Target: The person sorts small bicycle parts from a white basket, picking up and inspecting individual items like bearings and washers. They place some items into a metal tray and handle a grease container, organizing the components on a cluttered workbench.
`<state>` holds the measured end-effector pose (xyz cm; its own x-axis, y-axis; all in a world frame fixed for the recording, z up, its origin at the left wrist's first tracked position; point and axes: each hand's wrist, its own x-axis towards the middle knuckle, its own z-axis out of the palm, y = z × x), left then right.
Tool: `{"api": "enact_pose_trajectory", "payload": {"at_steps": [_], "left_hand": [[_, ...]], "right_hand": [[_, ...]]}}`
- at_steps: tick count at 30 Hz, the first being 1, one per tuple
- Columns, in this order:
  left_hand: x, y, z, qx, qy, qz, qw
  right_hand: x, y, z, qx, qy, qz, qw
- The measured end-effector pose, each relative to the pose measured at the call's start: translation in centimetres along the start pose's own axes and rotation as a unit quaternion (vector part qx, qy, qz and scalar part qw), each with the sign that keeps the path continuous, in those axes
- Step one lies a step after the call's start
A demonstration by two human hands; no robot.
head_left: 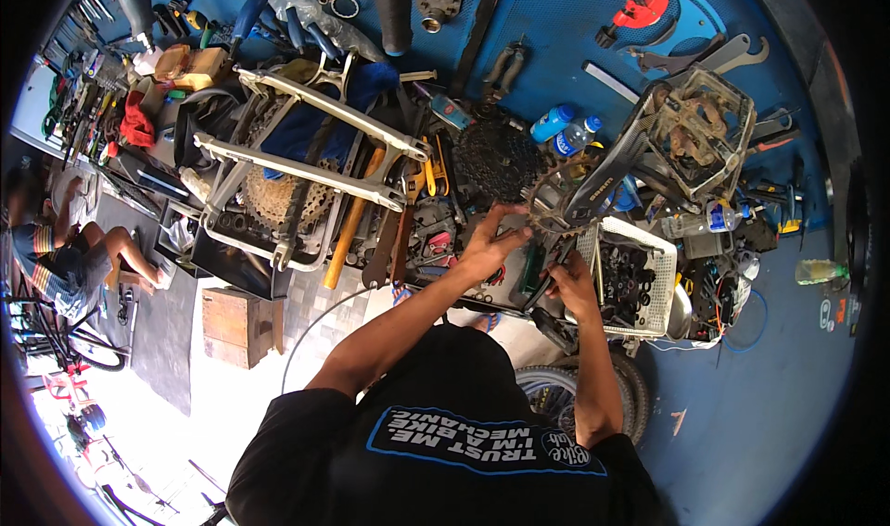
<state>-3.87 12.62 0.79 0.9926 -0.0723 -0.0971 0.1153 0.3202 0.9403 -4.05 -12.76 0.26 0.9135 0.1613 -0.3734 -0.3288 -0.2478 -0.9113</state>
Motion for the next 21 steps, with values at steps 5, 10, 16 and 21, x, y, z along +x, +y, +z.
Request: {"api": "enact_pose_trajectory", "payload": {"at_steps": [5, 10, 16, 21], "left_hand": [[1.1, -1.9, 0.6, -0.022, -0.040, -0.004, 0.999], [2.6, -4.1, 1.8, -0.063, -0.051, 0.009, 0.997], [2.2, 0.0, 1.9, 0.015, -0.100, 0.017, 0.995], [2.0, -2.6, 2.1, 0.035, -0.064, 0.041, 0.996]], "right_hand": [[-1.3, 0.3, 0.1, -0.004, 0.034, 0.024, 0.999], [-2.2, -0.6, 0.8, 0.031, 0.059, 0.011, 0.998], [-3.6, 0.0, 0.7, 0.036, 0.084, 0.020, 0.996], [-3.3, -0.2, 1.2, 0.017, 0.074, 0.028, 0.997]]}}
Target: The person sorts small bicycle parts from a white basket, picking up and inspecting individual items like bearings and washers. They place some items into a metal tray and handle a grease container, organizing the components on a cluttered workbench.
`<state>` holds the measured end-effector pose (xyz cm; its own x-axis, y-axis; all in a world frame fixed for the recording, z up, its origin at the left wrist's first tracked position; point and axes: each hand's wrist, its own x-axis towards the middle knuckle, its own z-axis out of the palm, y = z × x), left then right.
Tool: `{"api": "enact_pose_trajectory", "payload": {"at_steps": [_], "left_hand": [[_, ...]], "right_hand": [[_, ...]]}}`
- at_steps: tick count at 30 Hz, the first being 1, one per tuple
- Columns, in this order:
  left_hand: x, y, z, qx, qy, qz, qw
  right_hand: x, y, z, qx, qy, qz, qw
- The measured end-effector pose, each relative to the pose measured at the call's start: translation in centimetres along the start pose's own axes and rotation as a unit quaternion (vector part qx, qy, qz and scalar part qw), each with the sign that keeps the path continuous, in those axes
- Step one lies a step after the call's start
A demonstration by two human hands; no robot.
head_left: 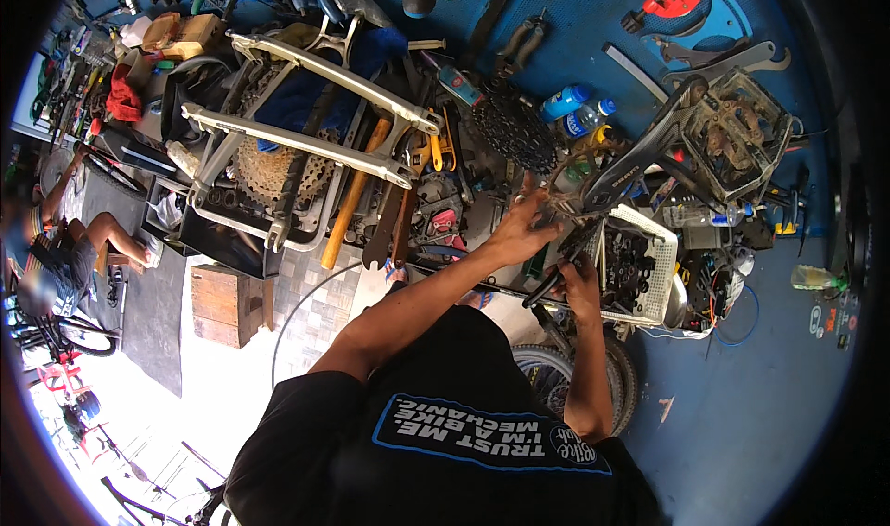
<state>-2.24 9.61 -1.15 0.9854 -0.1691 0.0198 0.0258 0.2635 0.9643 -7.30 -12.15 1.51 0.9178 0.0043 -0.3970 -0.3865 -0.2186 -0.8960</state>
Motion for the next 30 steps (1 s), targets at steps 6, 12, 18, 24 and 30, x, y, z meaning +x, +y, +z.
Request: {"api": "enact_pose_trajectory", "payload": {"at_steps": [6, 12, 18, 24, 30], "left_hand": [[-0.9, -2.3, 0.6, 0.022, 0.008, -0.021, 1.000], [-2.8, 0.5, -1.1, 0.177, -0.058, -0.068, 0.980], [-9.7, 2.5, -4.6, 0.589, 0.038, 0.073, 0.804], [-8.8, 2.4, -7.9, 0.670, 0.140, -0.070, 0.726], [-7.7, 2.2, -8.4, 0.633, 0.108, -0.085, 0.762]], "right_hand": [[1.1, 0.9, 0.3, -0.008, -0.022, 0.001, 1.000], [2.2, 0.0, 2.1, -0.076, -0.020, 0.008, 0.997], [2.7, 1.1, 1.8, -0.117, -0.032, 0.008, 0.993], [2.5, 0.1, 2.4, -0.128, -0.033, 0.002, 0.991], [2.8, 0.2, 2.4, -0.143, -0.027, 0.000, 0.989]]}}
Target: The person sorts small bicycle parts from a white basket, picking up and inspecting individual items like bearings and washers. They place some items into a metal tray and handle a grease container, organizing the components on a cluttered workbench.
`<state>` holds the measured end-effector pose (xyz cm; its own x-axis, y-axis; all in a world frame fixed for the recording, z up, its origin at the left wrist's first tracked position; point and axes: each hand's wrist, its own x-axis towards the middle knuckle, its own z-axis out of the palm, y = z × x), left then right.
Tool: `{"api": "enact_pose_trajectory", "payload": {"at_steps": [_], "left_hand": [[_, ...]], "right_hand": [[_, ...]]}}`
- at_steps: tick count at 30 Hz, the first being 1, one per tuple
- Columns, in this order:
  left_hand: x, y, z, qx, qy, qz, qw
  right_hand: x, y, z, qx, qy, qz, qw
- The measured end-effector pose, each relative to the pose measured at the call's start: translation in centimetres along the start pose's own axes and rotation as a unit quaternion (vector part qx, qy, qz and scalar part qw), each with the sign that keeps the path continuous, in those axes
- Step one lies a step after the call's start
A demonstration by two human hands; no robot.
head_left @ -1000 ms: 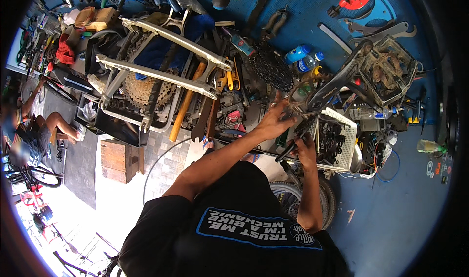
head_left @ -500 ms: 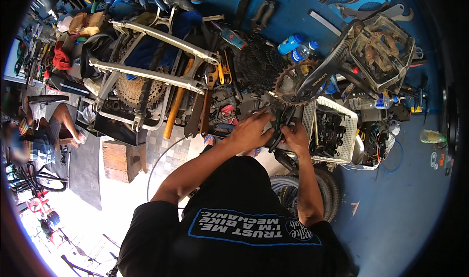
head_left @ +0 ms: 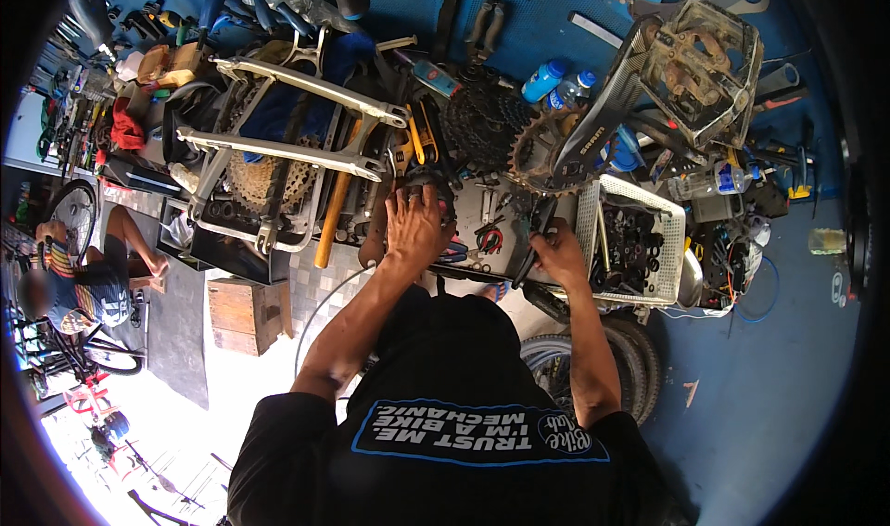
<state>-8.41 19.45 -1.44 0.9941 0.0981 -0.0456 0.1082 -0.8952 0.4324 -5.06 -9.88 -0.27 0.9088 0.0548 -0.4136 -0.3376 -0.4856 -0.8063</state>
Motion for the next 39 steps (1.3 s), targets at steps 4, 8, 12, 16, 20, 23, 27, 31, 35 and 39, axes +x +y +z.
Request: {"api": "enact_pose_trajectory", "payload": {"at_steps": [4, 8, 12, 16, 20, 23, 27, 31, 35, 39], "left_hand": [[0.1, -0.6, 0.0, -0.038, 0.042, 0.024, 0.998], [0.1, -1.3, -1.1, -0.041, 0.040, 0.041, 0.998], [-0.9, -1.8, -3.1, 0.004, 0.038, 0.048, 0.998], [-4.6, -2.3, -5.2, 0.081, 0.046, -0.061, 0.994], [-6.2, -4.5, -5.0, -0.013, -0.026, -0.176, 0.984], [-5.2, -3.9, -5.2, -0.057, -0.087, -0.239, 0.966], [-5.4, -4.7, -3.5, -0.076, -0.039, -0.208, 0.974], [-5.2, -4.5, -3.7, -0.213, 0.067, -0.110, 0.969], [-5.5, -2.5, -2.2, -0.279, 0.087, -0.133, 0.947], [-6.8, -0.6, 1.4, -0.301, 0.103, -0.080, 0.945]], "right_hand": [[-0.2, -0.5, 0.1, -0.001, 0.000, 0.002, 1.000], [-0.3, -1.0, 0.1, -0.013, 0.001, 0.012, 1.000], [0.0, -0.4, -0.1, -0.022, -0.010, 0.015, 1.000], [-0.4, -0.9, 0.0, -0.018, 0.000, 0.014, 1.000], [-0.1, -0.2, -0.1, -0.020, -0.005, 0.007, 1.000], [0.0, -0.6, -0.1, -0.031, -0.009, 0.008, 0.999], [0.3, -0.1, 0.0, -0.019, -0.010, 0.008, 1.000], [0.6, 0.7, 0.0, -0.024, -0.001, -0.002, 1.000], [0.5, 0.3, -0.1, -0.024, -0.012, -0.007, 1.000], [0.5, 0.4, -0.1, -0.031, -0.004, 0.000, 1.000]]}}
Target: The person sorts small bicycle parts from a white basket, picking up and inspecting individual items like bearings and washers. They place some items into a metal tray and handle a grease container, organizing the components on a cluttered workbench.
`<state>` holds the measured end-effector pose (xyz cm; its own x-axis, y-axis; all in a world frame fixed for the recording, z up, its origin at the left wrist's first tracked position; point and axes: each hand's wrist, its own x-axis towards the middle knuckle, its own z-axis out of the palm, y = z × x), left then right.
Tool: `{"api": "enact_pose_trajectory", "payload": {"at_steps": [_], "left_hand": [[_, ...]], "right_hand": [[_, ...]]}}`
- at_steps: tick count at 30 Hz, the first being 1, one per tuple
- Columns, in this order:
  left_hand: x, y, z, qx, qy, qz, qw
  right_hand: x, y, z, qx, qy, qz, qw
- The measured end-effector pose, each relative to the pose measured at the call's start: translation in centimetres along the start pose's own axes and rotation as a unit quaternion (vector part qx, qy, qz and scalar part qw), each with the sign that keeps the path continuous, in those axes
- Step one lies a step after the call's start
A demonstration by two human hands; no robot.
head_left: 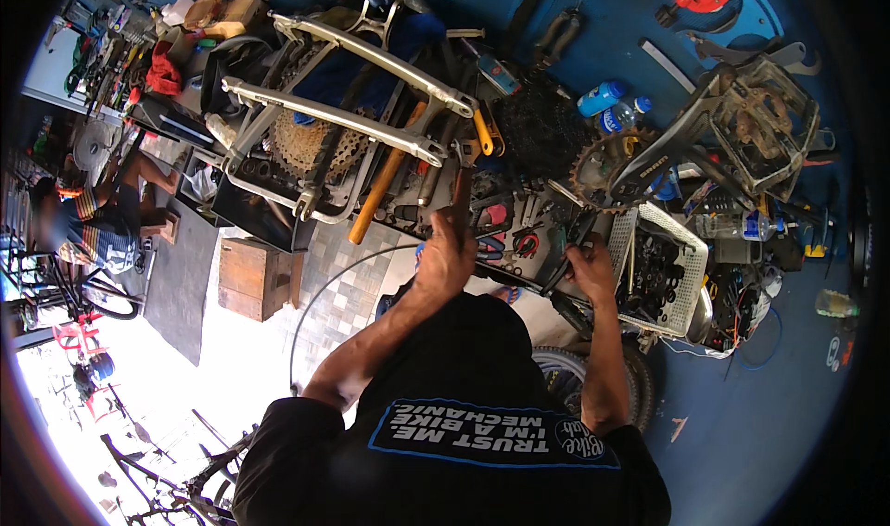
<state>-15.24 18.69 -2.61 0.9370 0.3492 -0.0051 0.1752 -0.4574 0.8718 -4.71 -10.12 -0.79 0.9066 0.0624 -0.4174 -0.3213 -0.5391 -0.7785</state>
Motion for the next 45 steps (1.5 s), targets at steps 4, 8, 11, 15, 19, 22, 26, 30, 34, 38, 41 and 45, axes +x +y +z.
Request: {"api": "enact_pose_trajectory", "payload": {"at_steps": [4, 8, 11, 15, 19, 22, 26, 30, 34, 38, 41, 45], "left_hand": [[-0.9, -0.8, 4.1, -0.070, -0.008, 0.123, 0.990], [-0.7, -1.3, 6.1, -0.056, -0.018, 0.150, 0.987], [-0.4, -0.7, 5.8, -0.015, -0.025, 0.158, 0.987], [-0.6, -1.1, 5.7, 0.050, -0.016, 0.193, 0.980], [-0.2, 0.3, 3.9, -0.096, -0.074, 0.029, 0.992], [0.5, 0.6, 2.2, -0.102, -0.074, -0.018, 0.992], [1.3, -0.2, -0.2, -0.039, -0.023, 0.016, 0.999], [2.5, -1.0, -3.2, 0.003, -0.028, -0.038, 0.999], [3.6, -1.3, -5.0, 0.029, -0.032, -0.073, 0.996], [4.1, -2.0, -5.3, 0.062, -0.021, -0.084, 0.994], [4.1, -1.6, -5.4, 0.097, -0.026, -0.081, 0.992], [2.8, -0.6, -4.4, 0.252, -0.018, -0.028, 0.967]], "right_hand": [[0.0, -0.4, -0.2, -0.022, -0.010, 0.003, 1.000], [0.1, -0.2, -0.2, -0.009, -0.017, 0.001, 1.000], [0.1, 0.1, -0.2, 0.005, -0.016, -0.002, 1.000], [0.5, 0.4, -0.6, 0.004, -0.037, -0.006, 0.999], [0.0, -0.1, -0.1, 0.010, -0.016, -0.006, 1.000], [0.0, -0.2, -0.2, 0.008, -0.019, -0.008, 1.000], [0.1, 0.0, -0.3, 0.007, -0.020, -0.005, 1.000], [-0.1, -0.5, -0.3, -0.004, -0.019, -0.011, 1.000], [-0.2, -0.7, -0.2, -0.007, -0.013, -0.011, 1.000], [-0.5, -1.3, -0.1, -0.002, -0.010, -0.020, 1.000], [-0.6, -1.1, -0.2, 0.003, -0.008, -0.021, 1.000], [0.0, -0.3, -0.2, 0.012, -0.017, -0.040, 0.999]]}}
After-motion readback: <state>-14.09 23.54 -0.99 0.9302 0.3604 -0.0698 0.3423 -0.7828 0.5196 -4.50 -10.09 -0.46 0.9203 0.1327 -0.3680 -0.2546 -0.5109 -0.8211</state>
